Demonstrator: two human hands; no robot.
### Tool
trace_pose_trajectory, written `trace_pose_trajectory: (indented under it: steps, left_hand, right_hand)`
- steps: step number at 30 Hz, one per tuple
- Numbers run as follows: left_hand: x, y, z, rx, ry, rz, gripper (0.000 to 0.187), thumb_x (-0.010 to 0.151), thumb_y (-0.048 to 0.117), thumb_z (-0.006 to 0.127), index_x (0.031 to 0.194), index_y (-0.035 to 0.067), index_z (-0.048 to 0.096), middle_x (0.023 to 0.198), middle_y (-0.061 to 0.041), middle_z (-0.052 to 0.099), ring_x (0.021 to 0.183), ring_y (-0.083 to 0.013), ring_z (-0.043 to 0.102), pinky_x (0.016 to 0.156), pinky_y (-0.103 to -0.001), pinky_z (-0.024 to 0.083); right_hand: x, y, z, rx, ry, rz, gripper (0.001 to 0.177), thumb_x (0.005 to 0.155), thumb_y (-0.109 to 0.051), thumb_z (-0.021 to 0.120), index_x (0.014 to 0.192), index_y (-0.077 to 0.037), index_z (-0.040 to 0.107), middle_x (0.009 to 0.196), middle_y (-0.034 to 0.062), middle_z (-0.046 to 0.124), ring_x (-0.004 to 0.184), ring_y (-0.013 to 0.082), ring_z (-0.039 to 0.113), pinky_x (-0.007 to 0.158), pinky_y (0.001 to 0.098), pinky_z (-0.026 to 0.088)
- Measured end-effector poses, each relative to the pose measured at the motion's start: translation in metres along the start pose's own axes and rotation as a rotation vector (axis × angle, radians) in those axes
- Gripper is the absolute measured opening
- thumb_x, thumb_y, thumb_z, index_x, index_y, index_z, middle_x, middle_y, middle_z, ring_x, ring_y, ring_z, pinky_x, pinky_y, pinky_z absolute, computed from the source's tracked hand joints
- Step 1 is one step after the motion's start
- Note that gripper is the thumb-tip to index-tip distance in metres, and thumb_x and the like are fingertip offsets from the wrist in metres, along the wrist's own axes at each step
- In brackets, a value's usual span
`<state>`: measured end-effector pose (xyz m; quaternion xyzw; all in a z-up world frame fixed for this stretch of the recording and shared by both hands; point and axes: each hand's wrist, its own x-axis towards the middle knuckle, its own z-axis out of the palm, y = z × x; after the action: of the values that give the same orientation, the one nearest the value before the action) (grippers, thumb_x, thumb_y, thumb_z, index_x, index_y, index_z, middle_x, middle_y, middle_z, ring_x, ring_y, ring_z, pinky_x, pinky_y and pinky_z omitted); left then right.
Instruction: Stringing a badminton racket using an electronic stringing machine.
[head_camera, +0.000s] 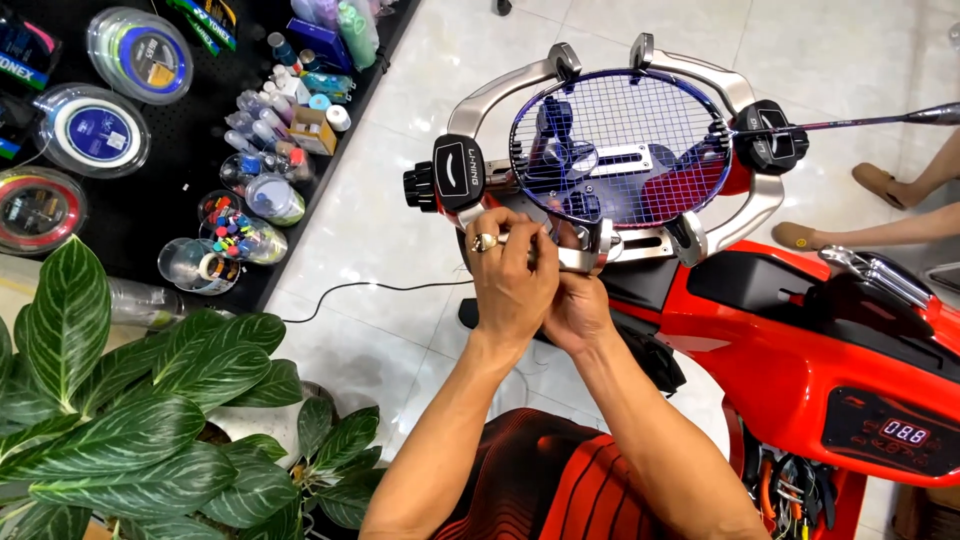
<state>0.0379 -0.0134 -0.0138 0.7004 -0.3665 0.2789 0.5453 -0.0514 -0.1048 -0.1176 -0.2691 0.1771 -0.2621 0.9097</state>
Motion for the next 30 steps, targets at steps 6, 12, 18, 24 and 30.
trace_pose_trajectory:
  steps: [6,12,18,24,30]
  left_hand:
    - [-0.001,0.001,0.002,-0.022,0.007,-0.057,0.007,0.092,0.001,0.076,0.091,0.005,0.07,0.107,-0.01,0.06,0.099,-0.0366,0.067,0.092,-0.049,0.057]
    - [-0.003,0.001,0.002,-0.058,-0.036,-0.116,0.003,0.092,0.003,0.075,0.091,0.004,0.072,0.109,-0.011,0.059,0.103,-0.0395,0.066,0.094,-0.051,0.057]
    - [-0.005,0.001,0.004,-0.064,-0.033,-0.121,0.004,0.094,0.003,0.074,0.092,0.004,0.071,0.11,-0.011,0.057,0.105,-0.0394,0.066,0.097,-0.051,0.057]
    - [-0.007,0.0,0.008,-0.037,-0.009,-0.116,0.006,0.092,0.004,0.075,0.09,0.007,0.071,0.109,-0.01,0.058,0.102,-0.0378,0.067,0.096,-0.05,0.058]
    - [-0.008,0.0,0.011,-0.025,0.0,-0.122,0.005,0.093,0.005,0.077,0.092,0.008,0.073,0.109,-0.008,0.059,0.103,-0.0358,0.067,0.097,-0.048,0.058]
  right_hand:
    - [0.024,0.021,-0.094,0.035,0.079,0.121,0.064,0.094,0.01,0.062,0.151,-0.017,0.075,0.129,0.0161,0.081,0.108,0.031,0.081,0.099,0.0489,0.064]
    - [0.013,0.011,-0.068,0.054,0.095,0.145,0.061,0.092,0.009,0.064,0.15,-0.01,0.073,0.124,0.0156,0.081,0.098,0.0284,0.08,0.095,0.0456,0.064]
    - [0.002,-0.001,-0.031,0.021,0.08,0.121,0.047,0.092,0.01,0.063,0.133,-0.006,0.08,0.111,0.0115,0.081,0.092,0.0244,0.078,0.092,0.0413,0.063]
    - [-0.019,-0.026,0.047,-0.01,0.07,0.084,0.038,0.092,0.01,0.064,0.123,-0.003,0.083,0.108,0.014,0.084,0.1,0.0259,0.083,0.096,0.0414,0.065]
    - [-0.01,-0.013,0.017,0.007,0.074,0.089,0.041,0.093,0.009,0.065,0.128,-0.003,0.082,0.112,0.0172,0.084,0.1,0.0293,0.083,0.097,0.0445,0.065]
